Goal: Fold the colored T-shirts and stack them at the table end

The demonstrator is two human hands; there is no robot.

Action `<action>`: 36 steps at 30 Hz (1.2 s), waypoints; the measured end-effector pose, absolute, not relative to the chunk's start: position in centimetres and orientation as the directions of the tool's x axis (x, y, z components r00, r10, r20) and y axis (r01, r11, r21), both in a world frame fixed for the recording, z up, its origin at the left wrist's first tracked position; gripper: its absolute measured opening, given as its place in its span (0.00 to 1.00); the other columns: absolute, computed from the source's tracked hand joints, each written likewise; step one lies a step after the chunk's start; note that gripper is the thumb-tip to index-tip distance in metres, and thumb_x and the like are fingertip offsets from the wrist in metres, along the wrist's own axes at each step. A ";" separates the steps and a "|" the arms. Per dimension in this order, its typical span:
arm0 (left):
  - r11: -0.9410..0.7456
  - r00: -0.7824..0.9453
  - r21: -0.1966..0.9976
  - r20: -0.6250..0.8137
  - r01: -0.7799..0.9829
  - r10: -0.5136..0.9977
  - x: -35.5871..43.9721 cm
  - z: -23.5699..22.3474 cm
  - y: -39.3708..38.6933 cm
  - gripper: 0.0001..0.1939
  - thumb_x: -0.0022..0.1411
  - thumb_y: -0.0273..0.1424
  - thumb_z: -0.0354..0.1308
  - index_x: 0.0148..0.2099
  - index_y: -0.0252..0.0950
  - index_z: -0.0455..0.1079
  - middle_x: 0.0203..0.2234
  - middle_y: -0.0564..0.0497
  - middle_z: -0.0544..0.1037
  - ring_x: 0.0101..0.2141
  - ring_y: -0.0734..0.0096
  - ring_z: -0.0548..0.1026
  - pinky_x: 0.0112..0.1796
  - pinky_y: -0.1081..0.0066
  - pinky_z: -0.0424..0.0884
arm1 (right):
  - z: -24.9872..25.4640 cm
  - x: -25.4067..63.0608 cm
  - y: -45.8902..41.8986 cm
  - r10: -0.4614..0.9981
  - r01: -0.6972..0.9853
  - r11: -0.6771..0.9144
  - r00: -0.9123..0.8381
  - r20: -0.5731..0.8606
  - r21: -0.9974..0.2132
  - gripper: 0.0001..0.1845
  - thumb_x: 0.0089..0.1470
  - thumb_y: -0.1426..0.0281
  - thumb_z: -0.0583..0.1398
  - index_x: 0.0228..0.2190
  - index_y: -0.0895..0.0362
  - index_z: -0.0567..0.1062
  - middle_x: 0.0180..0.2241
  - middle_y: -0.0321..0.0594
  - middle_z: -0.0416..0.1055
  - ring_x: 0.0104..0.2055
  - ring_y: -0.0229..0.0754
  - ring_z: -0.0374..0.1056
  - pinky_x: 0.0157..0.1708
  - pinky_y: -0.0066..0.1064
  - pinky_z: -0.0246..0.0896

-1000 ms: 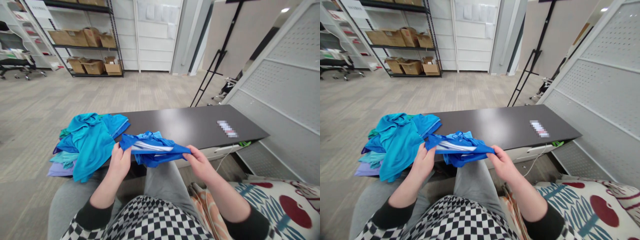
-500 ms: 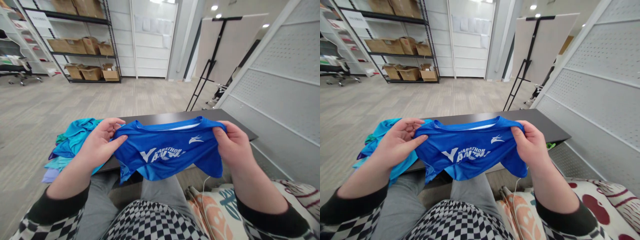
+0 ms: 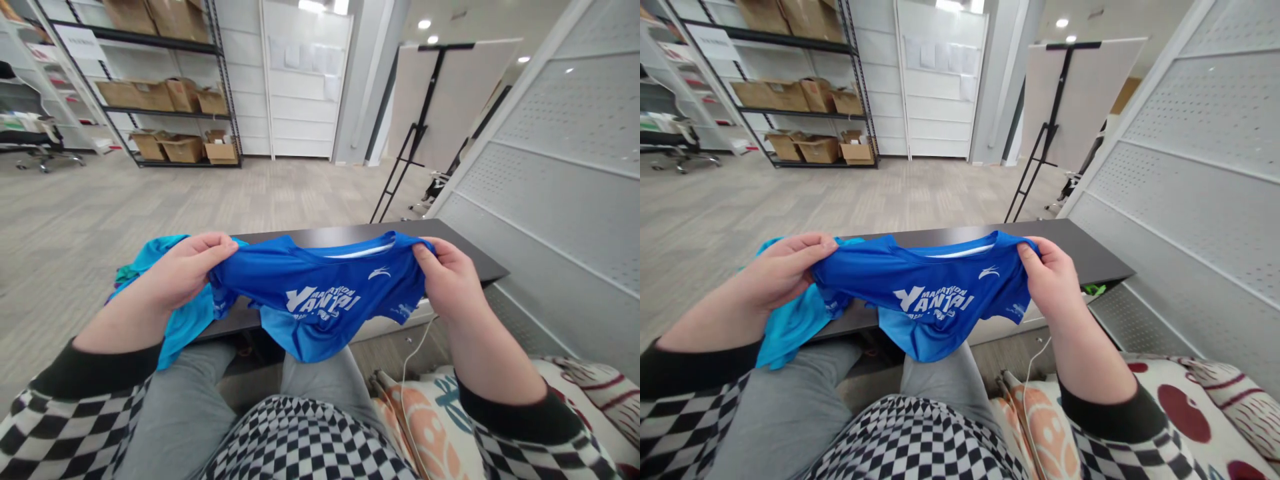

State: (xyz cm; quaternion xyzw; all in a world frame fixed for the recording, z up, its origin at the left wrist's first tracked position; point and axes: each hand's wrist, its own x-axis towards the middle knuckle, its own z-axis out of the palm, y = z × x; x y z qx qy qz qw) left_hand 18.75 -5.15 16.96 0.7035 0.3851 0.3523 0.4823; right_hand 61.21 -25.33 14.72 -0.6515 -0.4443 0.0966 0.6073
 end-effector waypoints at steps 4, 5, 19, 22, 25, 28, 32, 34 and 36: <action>-0.211 0.497 0.974 0.146 0.077 0.855 18.8 19.1 -3.6 0.22 0.65 0.50 0.73 0.40 0.37 0.73 0.28 0.56 0.74 0.29 0.74 0.67 0.31 0.74 0.64 | 17.2 61.5 -23.8 0.718 0.492 0.181 0.525 0.456 -0.851 0.22 0.63 0.48 0.71 0.46 0.51 0.85 0.33 0.39 0.82 0.29 0.45 0.75 0.28 0.35 0.73; -0.261 0.479 0.961 0.186 0.094 0.858 18.8 20.1 -3.0 0.22 0.66 0.50 0.72 0.42 0.37 0.73 0.29 0.56 0.74 0.30 0.74 0.67 0.32 0.74 0.65 | 18.4 61.7 -23.3 0.722 0.518 0.185 0.505 0.473 -0.835 0.22 0.63 0.48 0.71 0.46 0.52 0.85 0.33 0.39 0.83 0.30 0.45 0.75 0.29 0.35 0.72; -0.729 0.300 0.298 0.767 0.616 0.567 19.4 41.1 3.0 0.33 0.81 0.46 0.45 0.63 0.14 0.61 0.50 0.45 0.77 0.59 0.48 0.77 0.56 0.45 0.65 | 40.2 63.4 -15.0 0.575 0.975 -0.130 0.224 0.787 -0.182 0.28 0.74 0.52 0.63 0.36 0.66 0.80 0.32 0.40 0.76 0.34 0.34 0.62 0.37 0.35 0.52; -0.685 0.320 0.147 0.801 0.714 0.506 18.5 42.6 3.4 0.31 0.78 0.50 0.54 0.57 0.21 0.68 0.47 0.55 0.77 0.61 0.56 0.76 0.65 0.49 0.63 | 41.4 64.3 -13.9 0.563 0.984 -0.076 0.175 0.808 -0.160 0.21 0.74 0.56 0.65 0.35 0.60 0.78 0.33 0.41 0.78 0.37 0.41 0.68 0.40 0.35 0.57; -0.673 0.335 0.118 0.796 0.730 0.504 18.1 42.9 3.7 0.31 0.76 0.51 0.59 0.56 0.22 0.73 0.41 0.58 0.75 0.59 0.59 0.75 0.67 0.53 0.61 | 41.6 65.8 -12.8 0.561 0.993 -0.022 0.105 0.821 -0.113 0.19 0.75 0.55 0.63 0.37 0.58 0.78 0.40 0.45 0.80 0.45 0.48 0.73 0.44 0.36 0.60; -0.671 0.342 0.147 0.769 0.727 0.539 18.3 42.4 3.8 0.32 0.75 0.54 0.58 0.47 0.23 0.77 0.33 0.60 0.72 0.52 0.65 0.76 0.64 0.59 0.63 | 41.6 66.6 -12.3 0.587 0.998 -0.025 0.065 0.807 -0.063 0.22 0.77 0.54 0.60 0.38 0.60 0.78 0.45 0.49 0.81 0.48 0.48 0.74 0.46 0.36 0.60; -0.659 0.342 0.128 0.773 0.741 0.535 18.6 42.8 2.7 0.38 0.76 0.56 0.49 0.39 0.22 0.77 0.28 0.61 0.67 0.48 0.70 0.77 0.60 0.63 0.62 | 43.4 65.9 -14.0 0.544 0.992 -0.125 0.060 0.837 0.010 0.23 0.76 0.54 0.62 0.42 0.62 0.80 0.43 0.51 0.82 0.45 0.47 0.73 0.44 0.37 0.57; -0.655 0.307 0.109 0.818 0.748 0.487 18.2 44.0 1.3 0.42 0.75 0.58 0.46 0.41 0.19 0.76 0.30 0.60 0.68 0.49 0.69 0.77 0.58 0.62 0.60 | 45.1 65.1 -16.0 0.471 0.984 -0.172 0.046 0.881 0.040 0.26 0.77 0.52 0.60 0.45 0.65 0.81 0.41 0.51 0.82 0.43 0.44 0.72 0.42 0.38 0.54; -0.645 0.256 0.095 0.867 0.759 0.428 17.5 45.3 -0.2 0.45 0.75 0.58 0.40 0.46 0.15 0.76 0.35 0.59 0.71 0.52 0.64 0.76 0.56 0.60 0.57 | 46.7 64.6 -18.1 0.355 0.984 -0.175 0.027 0.934 0.038 0.30 0.78 0.50 0.58 0.46 0.66 0.81 0.41 0.51 0.82 0.41 0.41 0.71 0.40 0.38 0.52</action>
